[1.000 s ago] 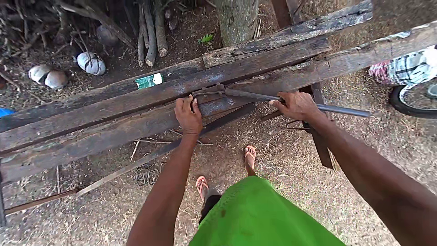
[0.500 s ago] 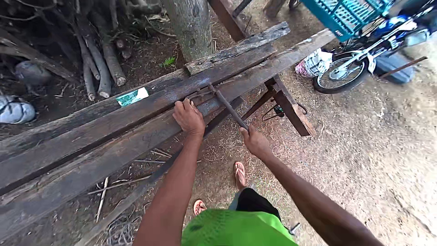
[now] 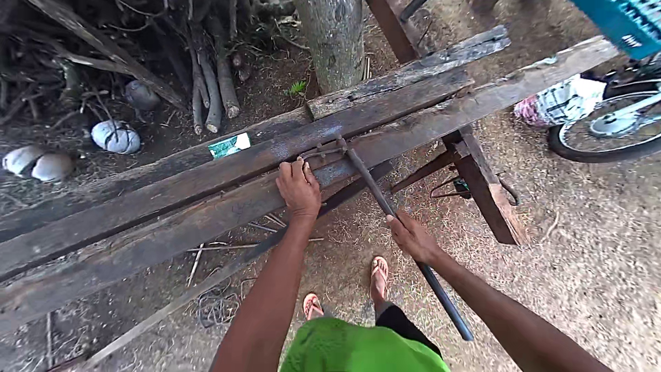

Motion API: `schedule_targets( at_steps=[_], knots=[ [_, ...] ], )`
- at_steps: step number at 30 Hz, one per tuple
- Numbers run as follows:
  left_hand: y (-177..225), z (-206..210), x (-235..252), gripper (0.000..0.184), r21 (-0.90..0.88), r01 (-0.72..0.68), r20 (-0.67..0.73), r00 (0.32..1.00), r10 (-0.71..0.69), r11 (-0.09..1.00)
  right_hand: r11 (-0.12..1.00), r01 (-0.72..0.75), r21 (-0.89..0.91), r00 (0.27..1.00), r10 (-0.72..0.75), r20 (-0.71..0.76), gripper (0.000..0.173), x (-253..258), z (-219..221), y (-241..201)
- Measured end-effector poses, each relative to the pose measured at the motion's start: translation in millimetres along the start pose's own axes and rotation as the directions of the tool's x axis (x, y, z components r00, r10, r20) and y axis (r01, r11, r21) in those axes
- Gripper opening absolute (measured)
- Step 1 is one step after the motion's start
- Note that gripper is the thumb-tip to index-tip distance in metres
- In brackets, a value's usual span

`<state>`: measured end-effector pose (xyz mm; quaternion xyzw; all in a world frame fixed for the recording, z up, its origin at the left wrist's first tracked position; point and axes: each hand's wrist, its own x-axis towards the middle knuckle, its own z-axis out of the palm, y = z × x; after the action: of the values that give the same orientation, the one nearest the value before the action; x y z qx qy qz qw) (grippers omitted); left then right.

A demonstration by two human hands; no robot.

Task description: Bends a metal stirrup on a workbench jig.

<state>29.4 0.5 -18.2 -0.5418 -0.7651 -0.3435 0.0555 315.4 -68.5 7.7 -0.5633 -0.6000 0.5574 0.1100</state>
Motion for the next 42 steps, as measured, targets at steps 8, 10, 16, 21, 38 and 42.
schedule_targets(
  at_steps=[8, 10, 16, 21, 38, 42],
  knots=[
    [3.3, -1.0, 3.4, 0.031, -0.008, 0.020, 0.012, 1.000, -0.020, 1.000, 0.912, -0.022, 0.409, 0.995, -0.019, 0.096, 0.033, -2.6, 9.2, -4.0],
    [3.5, -1.2, 1.9, 0.031, 0.003, 0.020, 0.022, 1.000, -0.020, 1.000, 0.888, -0.030, 0.458, 0.996, -0.010, 0.085, 0.031, -4.7, 18.5, -4.6],
    [4.7, 0.3, 2.1, 0.030, 0.005, 0.021, -0.002, 1.000, -0.021, 1.000, 0.880, 0.000, 0.475, 1.000, -0.014, 0.026, 0.031, -3.9, 37.0, -5.7],
    [6.3, 1.0, 1.4, 0.029, 0.002, 0.041, 0.006, 0.999, -0.041, 0.999, 0.855, -0.015, 0.519, 0.998, 0.040, -0.038, 0.032, -7.3, 64.0, -15.6],
    [7.6, -5.9, 5.5, 0.031, -0.015, 0.062, 0.041, 0.997, -0.061, 0.998, 0.881, 0.053, 0.471, 0.983, 0.037, -0.182, 0.037, -6.2, 131.3, -8.3],
    [9.4, -6.4, 4.9, 0.031, -0.020, 0.083, 0.018, 0.996, -0.083, 0.996, 0.923, 0.015, 0.384, 0.982, 0.058, -0.180, 0.042, -25.8, 139.6, 5.8]
  ],
)
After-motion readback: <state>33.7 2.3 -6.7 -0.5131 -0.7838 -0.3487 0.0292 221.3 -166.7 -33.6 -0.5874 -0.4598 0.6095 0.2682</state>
